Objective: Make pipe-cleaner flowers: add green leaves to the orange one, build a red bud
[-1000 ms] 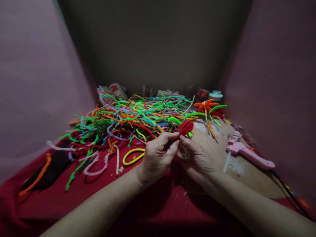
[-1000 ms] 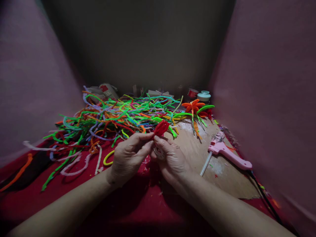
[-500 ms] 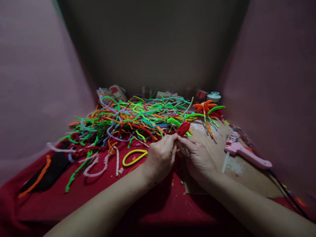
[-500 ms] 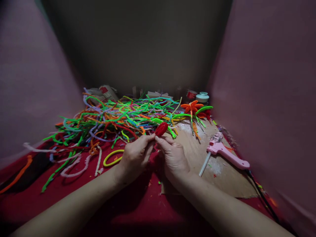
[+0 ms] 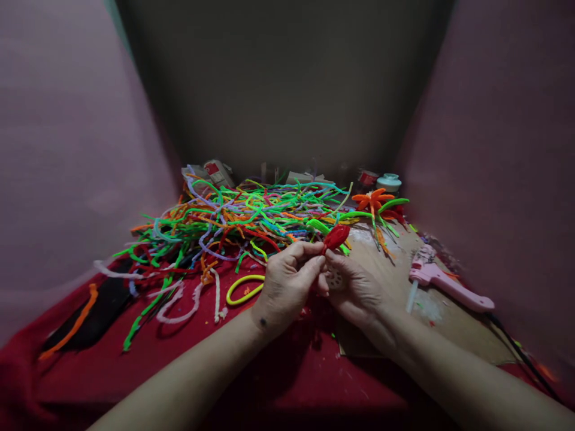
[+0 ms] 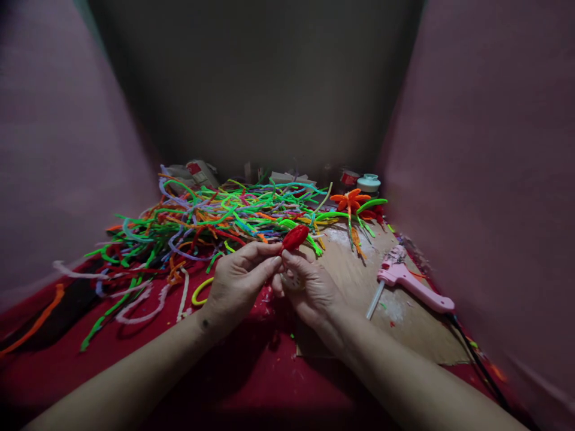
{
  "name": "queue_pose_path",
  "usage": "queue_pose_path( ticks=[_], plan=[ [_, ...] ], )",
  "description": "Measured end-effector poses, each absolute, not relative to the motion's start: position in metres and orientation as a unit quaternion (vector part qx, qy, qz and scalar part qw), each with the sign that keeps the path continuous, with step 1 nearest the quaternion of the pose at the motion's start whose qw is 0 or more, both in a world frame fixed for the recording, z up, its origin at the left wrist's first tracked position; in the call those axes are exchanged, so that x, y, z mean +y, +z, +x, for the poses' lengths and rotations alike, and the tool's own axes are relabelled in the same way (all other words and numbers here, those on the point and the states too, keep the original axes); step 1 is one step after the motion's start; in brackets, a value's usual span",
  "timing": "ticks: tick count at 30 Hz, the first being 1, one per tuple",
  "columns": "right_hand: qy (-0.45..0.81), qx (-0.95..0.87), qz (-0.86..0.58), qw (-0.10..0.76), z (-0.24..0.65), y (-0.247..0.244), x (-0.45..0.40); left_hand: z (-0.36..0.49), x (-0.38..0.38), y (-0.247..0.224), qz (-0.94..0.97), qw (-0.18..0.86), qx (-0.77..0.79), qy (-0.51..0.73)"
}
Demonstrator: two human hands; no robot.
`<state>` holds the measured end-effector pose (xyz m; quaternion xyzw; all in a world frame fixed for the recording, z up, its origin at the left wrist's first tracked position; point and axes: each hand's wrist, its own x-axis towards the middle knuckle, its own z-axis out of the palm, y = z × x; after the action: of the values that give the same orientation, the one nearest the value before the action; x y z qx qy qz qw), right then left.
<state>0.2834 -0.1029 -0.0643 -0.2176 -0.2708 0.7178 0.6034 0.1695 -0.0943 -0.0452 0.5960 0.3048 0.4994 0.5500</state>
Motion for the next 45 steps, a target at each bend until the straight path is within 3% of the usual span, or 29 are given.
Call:
queue_pose_path(
  ticks=[4,6,12,15,21,28,31,36,40,45],
  plan=[
    [0.741,-0.305,-0.203,0.563,0.286,-0.064,-0.103,0.168,-0.095,-0.040,0.543,0.642,0.260,0.474],
    [0.722,-0.296,-0.211,0.588,0.285,-0.065,-0.104,0.166,-0.091,-0.043,0.572,0.623,0.254,0.470],
    [0.683,-0.193,-0.270,0.650,0.280,-0.073,-0.103,0.161,-0.077,-0.067,0.828,0.182,0.238,0.475],
    [0.678,-0.196,-0.278,0.651,0.279,-0.070,-0.105,0.163,-0.080,-0.070,0.839,0.119,0.263,0.461],
    [0.630,-0.274,-0.285,0.669,0.279,-0.056,-0.110,0.170,-0.089,-0.054,0.711,0.349,0.383,0.475],
    [0.634,-0.321,-0.277,0.646,0.281,-0.053,-0.113,0.171,-0.088,-0.044,0.577,0.605,0.320,0.447],
    [0.623,-0.349,-0.276,0.643,0.285,-0.053,-0.113,0.167,-0.085,-0.041,0.583,0.607,0.324,0.432],
    [0.610,-0.402,-0.289,0.618,0.292,-0.053,-0.119,0.153,-0.083,-0.024,0.644,0.509,0.320,0.473],
    [0.652,-0.419,-0.276,0.568,0.290,-0.050,-0.128,0.145,-0.087,-0.001,0.629,0.573,0.197,0.488],
    [0.688,-0.422,-0.264,0.529,0.289,-0.053,-0.130,0.139,-0.085,0.023,0.689,0.556,0.204,0.417]
  ],
)
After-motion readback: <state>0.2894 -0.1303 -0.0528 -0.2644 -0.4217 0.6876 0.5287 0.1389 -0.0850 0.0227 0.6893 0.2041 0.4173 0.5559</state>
